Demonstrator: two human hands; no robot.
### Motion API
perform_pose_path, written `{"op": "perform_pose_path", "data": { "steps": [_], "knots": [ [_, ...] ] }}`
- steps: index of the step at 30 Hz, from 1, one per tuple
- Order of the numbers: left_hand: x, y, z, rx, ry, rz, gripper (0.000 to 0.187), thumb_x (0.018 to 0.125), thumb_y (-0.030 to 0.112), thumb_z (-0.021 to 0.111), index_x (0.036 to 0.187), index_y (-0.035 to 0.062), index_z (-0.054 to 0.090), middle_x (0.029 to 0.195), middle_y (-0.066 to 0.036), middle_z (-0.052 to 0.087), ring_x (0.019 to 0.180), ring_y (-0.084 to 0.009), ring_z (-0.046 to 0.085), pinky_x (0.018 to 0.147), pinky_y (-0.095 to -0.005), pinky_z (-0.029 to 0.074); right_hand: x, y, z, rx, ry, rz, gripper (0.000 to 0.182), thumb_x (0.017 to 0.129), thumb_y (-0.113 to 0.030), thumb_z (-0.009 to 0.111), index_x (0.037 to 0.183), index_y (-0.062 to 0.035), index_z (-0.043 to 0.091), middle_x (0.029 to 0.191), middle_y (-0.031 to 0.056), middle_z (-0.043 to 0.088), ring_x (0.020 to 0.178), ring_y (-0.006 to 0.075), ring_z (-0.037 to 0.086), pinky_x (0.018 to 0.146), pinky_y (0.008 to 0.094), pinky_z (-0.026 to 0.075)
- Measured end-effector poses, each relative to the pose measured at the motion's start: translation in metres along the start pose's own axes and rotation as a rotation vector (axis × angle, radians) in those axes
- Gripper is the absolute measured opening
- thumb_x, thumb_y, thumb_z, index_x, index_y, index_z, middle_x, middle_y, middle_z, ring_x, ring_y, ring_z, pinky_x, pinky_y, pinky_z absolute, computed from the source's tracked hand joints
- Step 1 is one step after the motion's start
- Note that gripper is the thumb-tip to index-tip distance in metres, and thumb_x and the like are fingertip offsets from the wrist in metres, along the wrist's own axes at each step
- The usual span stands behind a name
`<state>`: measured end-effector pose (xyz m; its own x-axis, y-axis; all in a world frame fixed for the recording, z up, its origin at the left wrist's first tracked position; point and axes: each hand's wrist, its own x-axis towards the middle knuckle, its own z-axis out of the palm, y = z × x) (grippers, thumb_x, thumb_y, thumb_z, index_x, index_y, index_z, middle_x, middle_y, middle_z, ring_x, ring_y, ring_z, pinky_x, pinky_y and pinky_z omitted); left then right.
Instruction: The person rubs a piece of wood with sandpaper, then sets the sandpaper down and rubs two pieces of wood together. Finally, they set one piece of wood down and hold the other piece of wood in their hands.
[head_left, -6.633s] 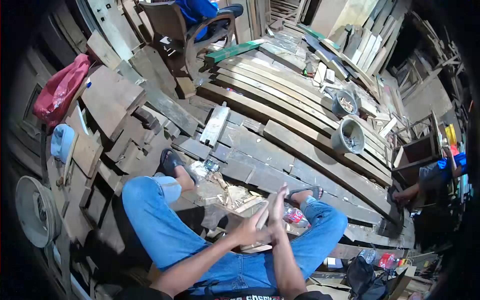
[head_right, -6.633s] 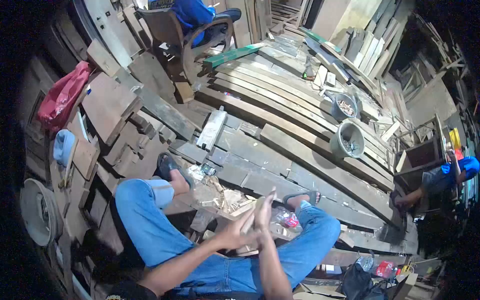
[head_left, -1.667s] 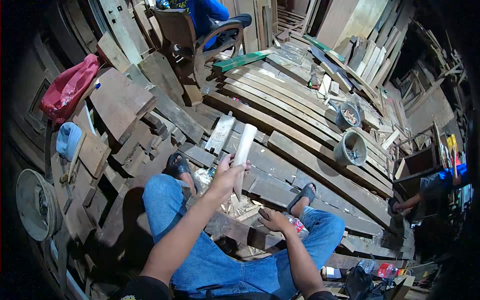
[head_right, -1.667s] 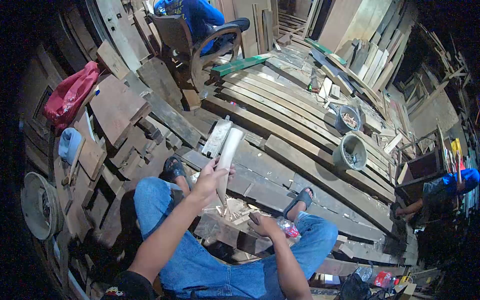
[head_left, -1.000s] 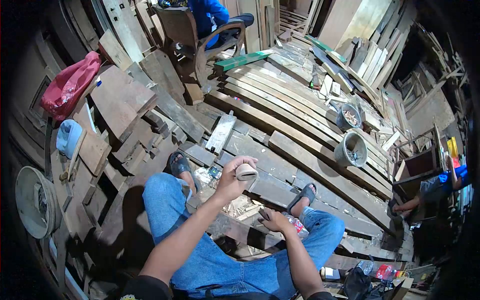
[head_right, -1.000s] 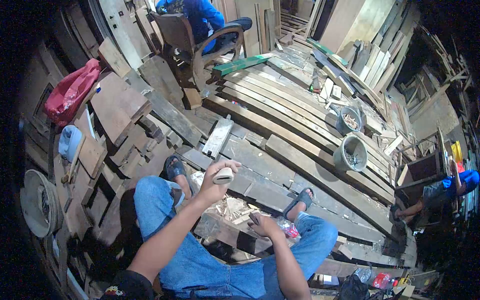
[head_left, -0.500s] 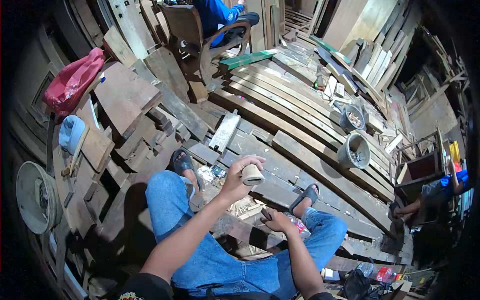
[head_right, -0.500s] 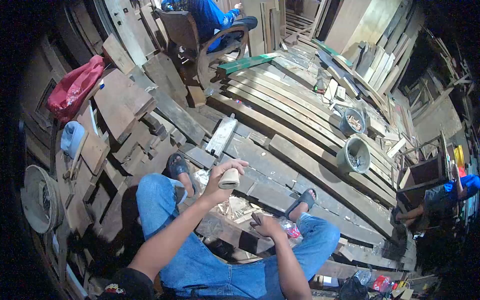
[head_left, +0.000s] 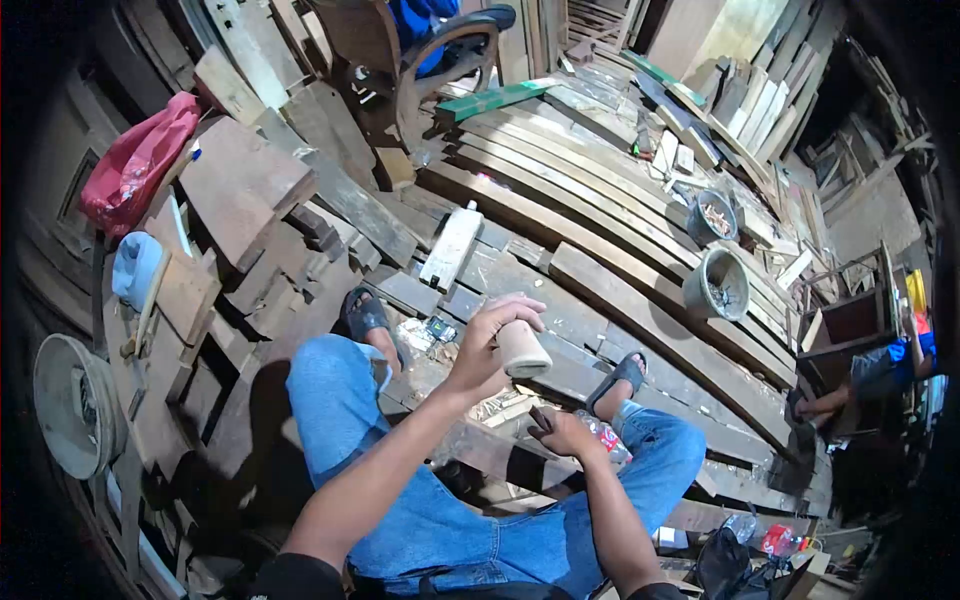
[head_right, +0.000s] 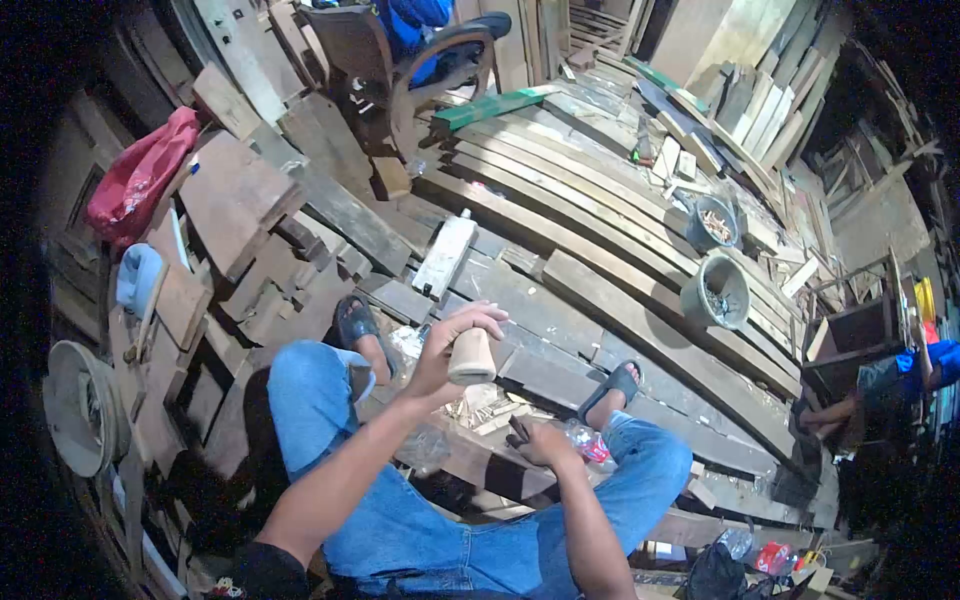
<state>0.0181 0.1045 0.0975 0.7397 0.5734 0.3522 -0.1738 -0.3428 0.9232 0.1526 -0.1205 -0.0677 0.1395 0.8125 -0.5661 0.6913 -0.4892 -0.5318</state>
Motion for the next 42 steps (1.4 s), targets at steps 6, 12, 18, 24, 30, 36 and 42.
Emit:
{"op": "perform_pose_path", "data": {
  "steps": [6, 12, 18, 24, 30, 36, 42],
  "knots": [
    [0.007, 0.049, -0.005, -0.059, -0.171, 0.115, 0.022, 0.086, 0.014, 0.074, 0.105, 0.0068, 0.069, 0.12, -0.011, 0.07, 0.122, -0.0297, 0.061, 0.108, -0.043, 0.043, 0.012, 0.018, 0.021, 0.099, 0.041, -0.024, 0.053, 0.092, -0.054, 0.063, 0.12, -0.0091, 0.063, 0.112, 0.0264, 0.07, 0.105, 0.0438, 0.067, 0.087, 0.0514, 0.054],
    [-0.003, 0.014, 0.019, -0.264, 0.165, -0.444, 0.02, 0.105, 0.022, 0.06, 0.097, 0.0036, 0.062, 0.083, -0.005, 0.065, 0.077, -0.0098, 0.062, 0.071, -0.0279, 0.05, 0.017, 0.019, 0.023, -0.015, 0.091, -0.023, 0.05, 0.094, -0.049, 0.062, 0.121, -0.0068, 0.061, 0.105, 0.0278, 0.07, 0.096, 0.0457, 0.067, 0.084, 0.0518, 0.053],
    [-0.005, 0.026, 0.001, -0.575, 0.345, -0.636, 0.036, 0.108, 0.041, 0.051, 0.106, 0.0056, 0.055, 0.071, 0.002, 0.045, 0.06, -0.01, 0.044, 0.059, -0.0287, 0.044, 0.012, 0.016, 0.014, -0.016, 0.1, -0.023, 0.055, 0.092, -0.05, 0.064, 0.128, -0.0095, 0.06, 0.11, 0.0284, 0.069, 0.102, 0.0472, 0.066, 0.088, 0.0531, 0.053],
    [-0.006, 0.01, -0.013, -0.633, 0.318, -0.642, 0.039, 0.108, 0.038, 0.051, 0.13, 0.0059, 0.052, 0.084, 0.0, 0.054, 0.065, -0.0088, 0.052, 0.058, -0.0282, 0.047, 0.006, 0.007, 0.005, -0.008, 0.082, -0.007, 0.06, 0.091, -0.05, 0.064, 0.133, -0.0075, 0.058, 0.118, 0.0299, 0.068, 0.108, 0.0464, 0.066, 0.093, 0.0532, 0.052],
    [-0.022, -0.031, -0.008, -0.622, 0.414, -0.623, 0.033, 0.1, 0.007, 0.059, 0.132, 0.0062, 0.05, 0.101, -0.008, 0.064, 0.086, -0.0171, 0.064, 0.076, -0.0316, 0.055, 0.026, 0.036, 0.035, -0.001, 0.121, -0.073, 0.057, 0.092, -0.049, 0.063, 0.131, -0.007, 0.062, 0.114, 0.029, 0.069, 0.105, 0.0463, 0.067, 0.09, 0.0537, 0.053],
    [-0.008, 0.015, -0.018, -0.843, 0.427, -0.884, 0.042, 0.107, 0.056, 0.04, 0.107, 0.0173, 0.055, 0.067, 0.004, 0.039, 0.053, -0.0088, 0.035, 0.05, -0.0262, 0.034, 0.019, -0.005, 0.014, 0.037, 0.24, -0.058, 0.057, 0.092, -0.044, 0.066, 0.141, -0.0166, 0.056, 0.113, 0.0224, 0.071, 0.1, 0.0416, 0.069, 0.086, 0.0517, 0.055],
    [-0.002, 0.012, -0.016, -0.695, 0.584, -0.816, 0.036, 0.106, 0.051, 0.047, 0.109, 0.0156, 0.053, 0.076, 0.001, 0.048, 0.064, -0.0105, 0.048, 0.059, -0.0313, 0.047, 0.01, -0.023, -0.025, 0.235, 0.512, -0.139, 0.033, 0.099, -0.035, 0.062, 0.121, -0.0104, 0.066, 0.11, 0.02, 0.07, 0.097, 0.0447, 0.066, 0.082, 0.0526, 0.053]
  ]
}}
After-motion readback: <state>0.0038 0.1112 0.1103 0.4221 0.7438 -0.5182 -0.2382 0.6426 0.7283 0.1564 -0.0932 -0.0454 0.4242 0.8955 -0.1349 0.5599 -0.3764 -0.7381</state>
